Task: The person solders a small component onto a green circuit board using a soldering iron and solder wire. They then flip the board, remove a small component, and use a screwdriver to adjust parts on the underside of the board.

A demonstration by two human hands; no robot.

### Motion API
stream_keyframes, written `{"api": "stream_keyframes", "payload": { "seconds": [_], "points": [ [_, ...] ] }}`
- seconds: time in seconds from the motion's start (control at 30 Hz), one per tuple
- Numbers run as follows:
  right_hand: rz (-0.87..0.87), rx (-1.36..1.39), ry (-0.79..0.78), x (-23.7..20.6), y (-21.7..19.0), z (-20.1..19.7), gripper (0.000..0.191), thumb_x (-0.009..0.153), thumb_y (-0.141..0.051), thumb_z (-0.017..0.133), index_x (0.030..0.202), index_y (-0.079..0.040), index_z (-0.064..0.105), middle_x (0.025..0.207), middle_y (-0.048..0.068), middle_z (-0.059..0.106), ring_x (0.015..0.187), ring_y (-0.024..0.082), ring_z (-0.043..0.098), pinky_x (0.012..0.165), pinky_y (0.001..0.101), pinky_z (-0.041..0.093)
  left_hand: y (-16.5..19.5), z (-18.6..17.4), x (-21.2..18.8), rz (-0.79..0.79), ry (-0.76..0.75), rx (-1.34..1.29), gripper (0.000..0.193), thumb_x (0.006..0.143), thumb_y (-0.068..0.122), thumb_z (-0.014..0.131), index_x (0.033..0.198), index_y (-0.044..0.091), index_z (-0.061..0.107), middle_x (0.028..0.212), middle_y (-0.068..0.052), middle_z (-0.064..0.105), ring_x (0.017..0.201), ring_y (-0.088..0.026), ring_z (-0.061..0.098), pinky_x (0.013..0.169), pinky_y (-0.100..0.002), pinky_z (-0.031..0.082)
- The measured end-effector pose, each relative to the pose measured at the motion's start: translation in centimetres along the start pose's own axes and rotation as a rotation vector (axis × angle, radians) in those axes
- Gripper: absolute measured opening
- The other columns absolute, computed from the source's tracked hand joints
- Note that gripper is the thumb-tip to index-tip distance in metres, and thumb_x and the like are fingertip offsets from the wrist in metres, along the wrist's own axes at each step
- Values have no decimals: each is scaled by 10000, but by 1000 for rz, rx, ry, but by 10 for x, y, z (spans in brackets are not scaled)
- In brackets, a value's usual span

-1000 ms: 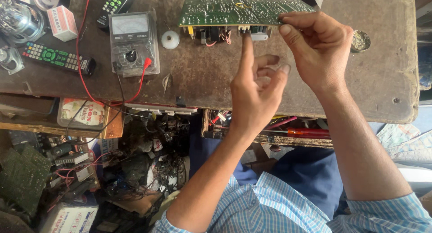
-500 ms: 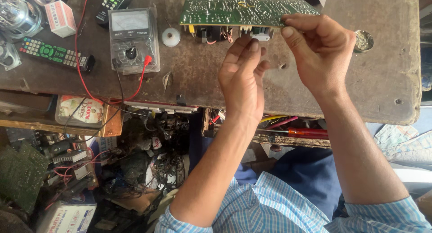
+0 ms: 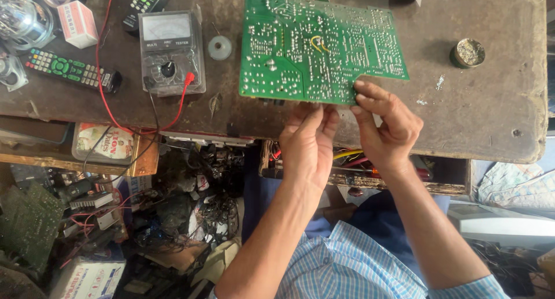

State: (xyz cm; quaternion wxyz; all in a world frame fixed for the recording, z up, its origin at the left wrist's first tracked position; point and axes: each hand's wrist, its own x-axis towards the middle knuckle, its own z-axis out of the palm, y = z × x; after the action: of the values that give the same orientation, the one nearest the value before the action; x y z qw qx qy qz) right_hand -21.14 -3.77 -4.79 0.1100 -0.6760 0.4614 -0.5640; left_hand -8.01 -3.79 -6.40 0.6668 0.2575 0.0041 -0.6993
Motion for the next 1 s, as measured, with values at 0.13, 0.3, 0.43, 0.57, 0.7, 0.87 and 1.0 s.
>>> {"api": "stream_keyframes", "payload": {
  "seconds": [0.13,0.3,0.43,0.57,0.7,0.87,1.0],
  "points": [
    [-4,16,39,-13,10,5,173,955,89,792,1049,8,671,1246,181,732,1190,270,733,1017,343,601,-1,-8,-1,-104,64,34,106,941,27,694,1039,56,663,1080,-95,700,1004,-222,677,849,-330,568],
    [11,1,34,-20,18,7,182,947,96,788,1017,0,650,1233,174,738,1159,261,744,978,334,612,9,-14,1,-214,-14,73,154,996,101,644,1129,22,651,1052,-103,684,920,-188,655,765,-313,550],
    [11,5,37,-22,19,8,179,944,90,789,1012,-5,653,1229,172,735,1149,260,742,955,330,627,17,-18,3,-291,-22,108,157,1017,121,626,1122,7,643,999,-121,668,849,-195,637,706,-321,549],
    [-6,-33,42,-22,18,8,184,939,73,798,1008,-11,650,1223,165,738,1141,257,747,956,334,619,25,-19,9,-372,-68,117,154,1028,133,622,1111,4,642,967,-118,658,807,-191,618,659,-314,529],
    [-13,-46,45,-22,17,10,177,946,69,794,1007,-16,652,1223,163,740,1139,258,750,950,332,622,31,-20,12,-405,-100,107,142,1041,131,615,1119,14,630,963,-108,642,806,-188,600,646,-299,504],
    [-19,-50,43,-22,17,9,179,940,67,795,1012,-15,653,1217,165,739,1136,262,750,946,332,619,30,-21,13,-466,-165,23,141,1048,145,588,1136,37,609,966,-90,606,813,-175,565,656,-291,489],
    [-25,-51,40,-22,17,9,180,940,68,793,1016,-17,654,1219,165,739,1138,265,750,950,332,620,30,-25,16,-501,-183,-41,128,1050,123,580,1146,43,606,976,-82,597,802,-155,541,650,-271,467]
  ]
}}
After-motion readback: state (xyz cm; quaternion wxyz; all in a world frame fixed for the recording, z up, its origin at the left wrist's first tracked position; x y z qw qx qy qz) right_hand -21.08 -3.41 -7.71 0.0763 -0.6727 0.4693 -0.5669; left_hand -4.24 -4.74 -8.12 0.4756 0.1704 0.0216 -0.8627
